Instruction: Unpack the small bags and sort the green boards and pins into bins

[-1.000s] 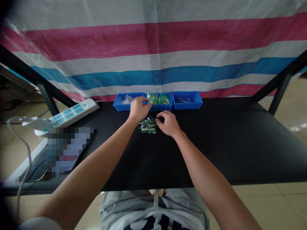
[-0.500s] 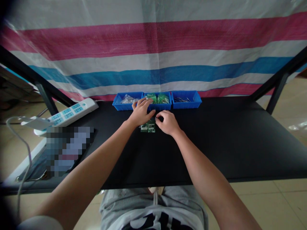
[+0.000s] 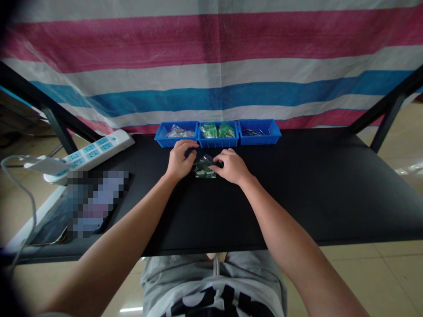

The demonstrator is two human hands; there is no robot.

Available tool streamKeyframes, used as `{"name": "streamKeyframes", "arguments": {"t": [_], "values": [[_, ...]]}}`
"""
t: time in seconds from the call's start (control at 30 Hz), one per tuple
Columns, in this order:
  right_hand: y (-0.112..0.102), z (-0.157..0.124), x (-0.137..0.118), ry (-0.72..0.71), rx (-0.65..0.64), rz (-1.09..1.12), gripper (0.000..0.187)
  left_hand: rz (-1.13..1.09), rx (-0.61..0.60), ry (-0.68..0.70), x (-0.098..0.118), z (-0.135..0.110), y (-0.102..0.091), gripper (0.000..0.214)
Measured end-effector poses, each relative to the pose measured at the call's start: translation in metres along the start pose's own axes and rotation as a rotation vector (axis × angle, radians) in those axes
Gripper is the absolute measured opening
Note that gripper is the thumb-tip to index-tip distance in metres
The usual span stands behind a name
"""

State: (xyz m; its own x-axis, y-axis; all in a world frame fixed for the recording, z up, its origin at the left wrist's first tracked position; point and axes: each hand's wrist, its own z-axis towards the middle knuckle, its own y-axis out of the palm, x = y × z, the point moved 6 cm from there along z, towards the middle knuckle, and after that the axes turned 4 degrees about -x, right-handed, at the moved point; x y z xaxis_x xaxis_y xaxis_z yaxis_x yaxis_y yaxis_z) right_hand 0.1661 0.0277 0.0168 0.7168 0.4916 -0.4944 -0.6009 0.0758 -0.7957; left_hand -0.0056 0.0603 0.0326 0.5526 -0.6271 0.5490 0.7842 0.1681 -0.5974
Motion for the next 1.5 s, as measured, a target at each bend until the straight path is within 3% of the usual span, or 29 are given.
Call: {"name": "streamKeyframes", "arguments": {"t": [0.17,0.3,0.43,0.57,0.7,0.87,1.03,1.17,1.33,1.5], "values": [[0.004,-0.002,-0.002,0.025,-0.126,-0.088,0.050,-0.018,0.078,-0.023,-0.004,-0.007,-0.003,0.019],[0.009,-0.003,-0.001,0.058,-0.165,-0.088,0.047,-0.013,0.040,-0.040,-0.004,-0.009,0.000,0.020],[0.006,-0.002,-0.002,0.069,-0.082,-0.010,0.037,-0.004,-0.020,-0.060,-0.001,-0.010,0.003,0.021],[0.004,-0.003,0.000,0.101,-0.077,0.196,0.029,-0.027,-0.075,-0.099,0.001,-0.010,0.005,0.020],[0.010,-0.004,0.006,0.208,-0.131,0.569,0.028,-0.267,-0.069,-0.233,-0.008,-0.011,0.007,0.030],[0.007,-0.001,0.012,0.369,-0.018,0.879,0.036,-0.523,-0.141,-0.251,-0.008,-0.013,0.012,0.038],[0.004,-0.002,0.016,0.422,0.056,0.930,0.028,-0.357,-0.258,-0.161,0.006,-0.015,0.018,0.034],[0.004,-0.001,0.018,0.350,0.085,0.893,0.020,-0.264,-0.162,-0.110,0.009,-0.013,0.016,0.016],[-0.002,-0.002,0.024,0.351,0.207,0.802,0.020,-0.221,-0.030,-0.081,0.002,-0.013,0.012,0.013],[0.003,-0.002,0.022,0.402,0.107,0.983,0.033,-0.229,-0.008,-0.063,0.005,-0.014,0.011,0.015]]}}
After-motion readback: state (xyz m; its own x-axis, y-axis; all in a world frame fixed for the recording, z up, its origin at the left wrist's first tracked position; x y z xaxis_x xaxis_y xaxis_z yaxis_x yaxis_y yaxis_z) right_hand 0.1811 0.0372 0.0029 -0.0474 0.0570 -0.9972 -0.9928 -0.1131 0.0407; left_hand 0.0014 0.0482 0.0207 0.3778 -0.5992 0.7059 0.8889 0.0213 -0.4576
